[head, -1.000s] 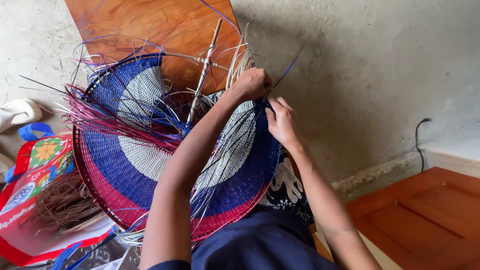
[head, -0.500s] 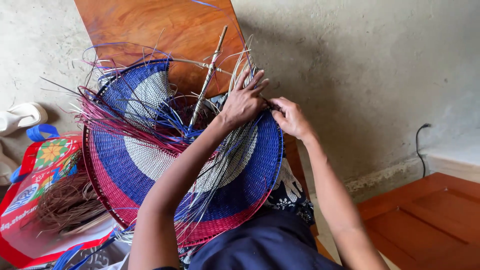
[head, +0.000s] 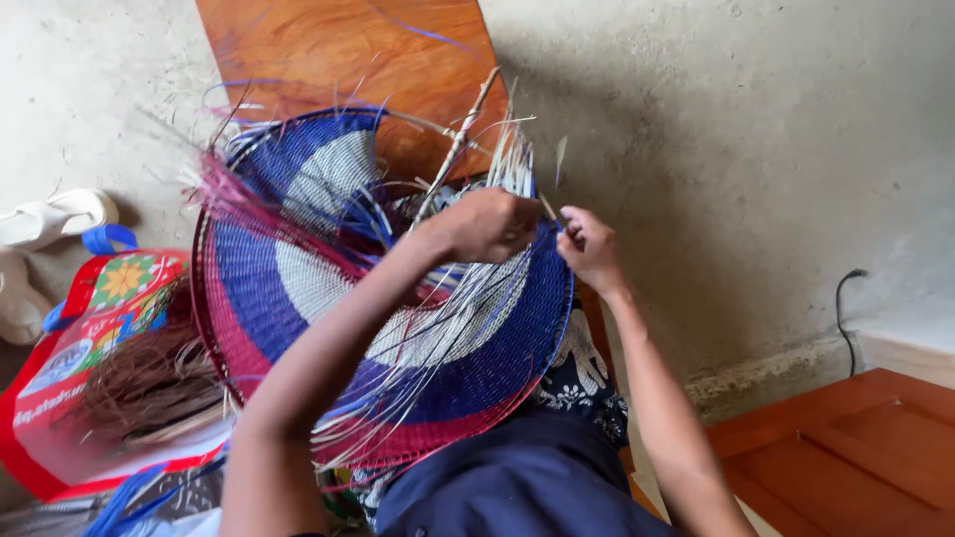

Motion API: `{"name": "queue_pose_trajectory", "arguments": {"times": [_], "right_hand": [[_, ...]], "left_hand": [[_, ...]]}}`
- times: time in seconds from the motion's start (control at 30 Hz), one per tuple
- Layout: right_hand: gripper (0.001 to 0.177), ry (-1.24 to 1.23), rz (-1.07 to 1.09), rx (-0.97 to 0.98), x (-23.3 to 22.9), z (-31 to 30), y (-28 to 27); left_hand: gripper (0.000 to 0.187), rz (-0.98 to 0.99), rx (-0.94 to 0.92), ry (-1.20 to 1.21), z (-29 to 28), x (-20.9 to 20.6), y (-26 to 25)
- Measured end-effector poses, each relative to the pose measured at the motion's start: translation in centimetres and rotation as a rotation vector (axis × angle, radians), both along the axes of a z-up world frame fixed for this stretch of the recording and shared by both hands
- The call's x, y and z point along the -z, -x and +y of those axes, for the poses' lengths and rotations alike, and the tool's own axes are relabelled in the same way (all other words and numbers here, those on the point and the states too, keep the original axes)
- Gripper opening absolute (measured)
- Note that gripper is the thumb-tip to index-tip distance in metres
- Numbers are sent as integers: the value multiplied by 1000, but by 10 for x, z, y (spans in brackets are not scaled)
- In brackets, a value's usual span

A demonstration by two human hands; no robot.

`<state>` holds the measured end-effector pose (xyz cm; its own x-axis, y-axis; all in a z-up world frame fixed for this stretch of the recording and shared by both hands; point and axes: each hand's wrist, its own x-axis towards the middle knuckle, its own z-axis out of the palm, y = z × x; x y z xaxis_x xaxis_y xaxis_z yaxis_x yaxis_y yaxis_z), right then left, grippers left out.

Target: Weave a colorful circular mat using thin strips of material

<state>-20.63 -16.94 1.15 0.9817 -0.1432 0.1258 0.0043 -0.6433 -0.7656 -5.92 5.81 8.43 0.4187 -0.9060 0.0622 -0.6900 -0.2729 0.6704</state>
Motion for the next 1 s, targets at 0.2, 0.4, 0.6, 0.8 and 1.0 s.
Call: {"name": "queue_pose_trajectory", "arguments": {"times": [0.2,0.4,0.6,0.8,1.0], "right_hand": [[49,-35,34,71,14,-7,15],[47,-41,98,79,23,-10,18],[45,-7,153,23,16,-19,14],[37,209,78,-62,-49,2,-8],[15,240,-300,-335,-101,116,-53]], "left_hand": [[20,64,-399,-523,187,-29,0],[19,198,-732,-709,305,-32,48],[18,122,-870,-647,337,-28,67],[16,52,-920,-639,341,-26,72],[15,-1,-923,-620,344,-31,71]]}}
